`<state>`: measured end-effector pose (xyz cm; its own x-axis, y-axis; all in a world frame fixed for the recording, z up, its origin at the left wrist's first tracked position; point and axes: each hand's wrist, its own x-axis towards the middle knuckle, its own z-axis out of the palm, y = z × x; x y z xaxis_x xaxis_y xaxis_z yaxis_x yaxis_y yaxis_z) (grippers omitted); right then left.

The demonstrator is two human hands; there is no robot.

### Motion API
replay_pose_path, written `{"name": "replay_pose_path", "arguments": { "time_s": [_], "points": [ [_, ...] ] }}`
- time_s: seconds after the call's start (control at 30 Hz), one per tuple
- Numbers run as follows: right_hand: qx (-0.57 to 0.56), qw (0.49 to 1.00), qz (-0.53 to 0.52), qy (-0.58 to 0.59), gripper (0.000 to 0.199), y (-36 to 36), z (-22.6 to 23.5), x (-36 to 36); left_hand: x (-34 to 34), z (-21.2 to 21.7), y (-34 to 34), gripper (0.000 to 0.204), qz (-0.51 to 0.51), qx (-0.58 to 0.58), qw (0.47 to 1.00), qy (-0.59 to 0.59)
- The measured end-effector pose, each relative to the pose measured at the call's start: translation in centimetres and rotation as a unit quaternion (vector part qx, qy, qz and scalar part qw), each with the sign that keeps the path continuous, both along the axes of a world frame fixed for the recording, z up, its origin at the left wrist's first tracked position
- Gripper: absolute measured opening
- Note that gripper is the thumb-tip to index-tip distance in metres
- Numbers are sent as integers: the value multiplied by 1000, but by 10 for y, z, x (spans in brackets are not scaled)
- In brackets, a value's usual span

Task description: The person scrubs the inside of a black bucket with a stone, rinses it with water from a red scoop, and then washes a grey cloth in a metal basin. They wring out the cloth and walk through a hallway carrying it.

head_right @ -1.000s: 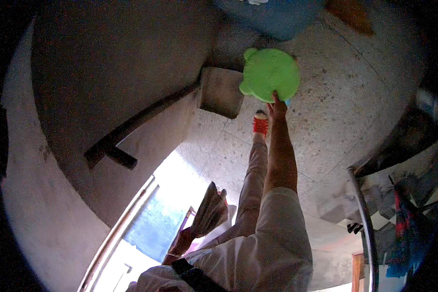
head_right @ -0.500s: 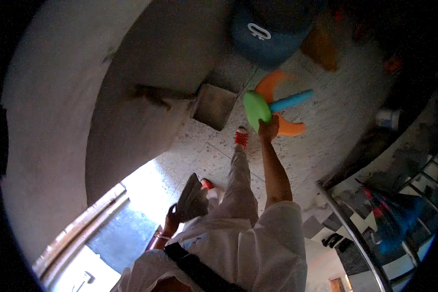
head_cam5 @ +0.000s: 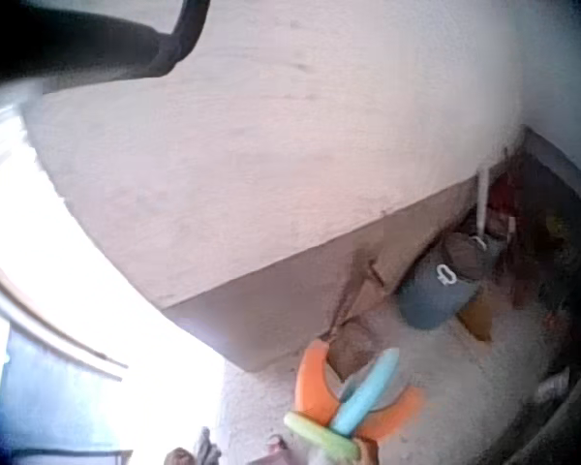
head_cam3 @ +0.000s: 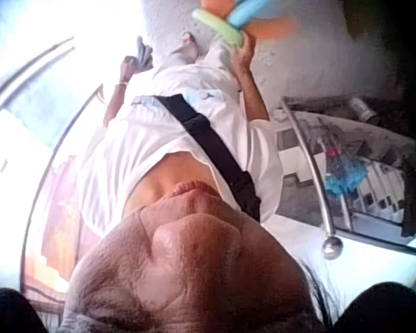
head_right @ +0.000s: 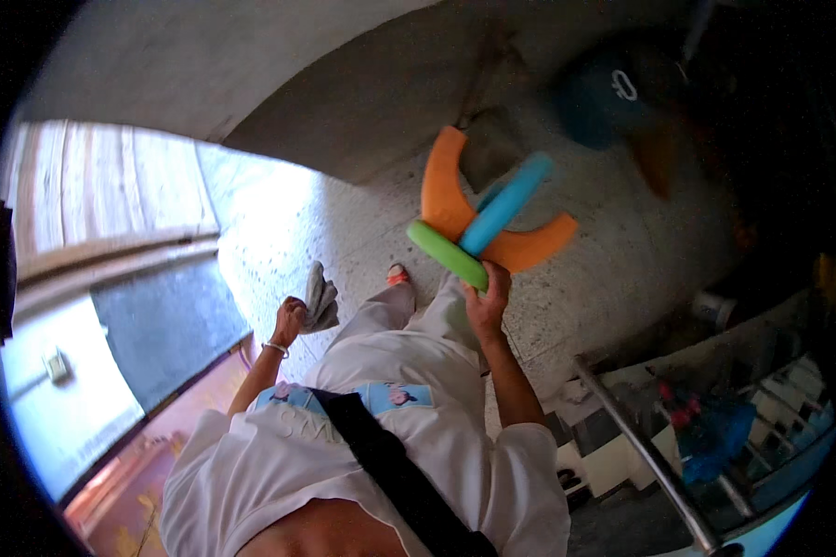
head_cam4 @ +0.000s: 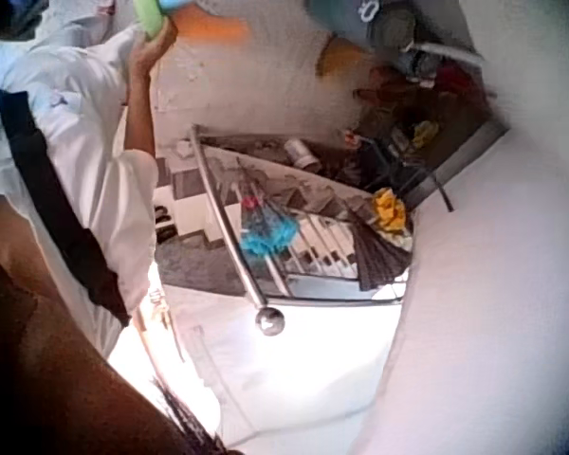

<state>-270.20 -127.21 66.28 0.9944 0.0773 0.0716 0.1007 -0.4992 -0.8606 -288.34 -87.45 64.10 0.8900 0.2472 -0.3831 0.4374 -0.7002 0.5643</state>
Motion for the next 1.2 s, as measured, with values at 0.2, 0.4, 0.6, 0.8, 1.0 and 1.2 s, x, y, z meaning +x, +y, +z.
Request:
{"name": "replay_pose_path", "arguments": {
  "time_s": [0.2, 0.4, 0.6, 0.8, 1.0, 1.2],
  "points": [
    [74, 973, 212, -54, 48, 74, 46, -41, -88, 13, 12, 21, 285, -83, 951, 89],
    [111, 896, 401, -156, 52, 125, 84, -57, -137, 76, -30, 47, 373, -217, 902, -33],
    [179, 825, 496, -205, 53, 161, 103, -65, -125, 146, -48, 57, 371, -276, 869, -174],
    [225, 724, 630, -166, 50, 212, 132, -81, -165, 170, -36, 74, 394, -307, 830, -247],
    [242, 610, 736, -164, 49, 306, 139, -102, -214, 177, 12, 58, 524, -348, 736, -249],
    [211, 697, 647, -226, 49, 416, 133, -121, -223, 174, 72, 52, 576, -295, 667, -369]
  ]
}}
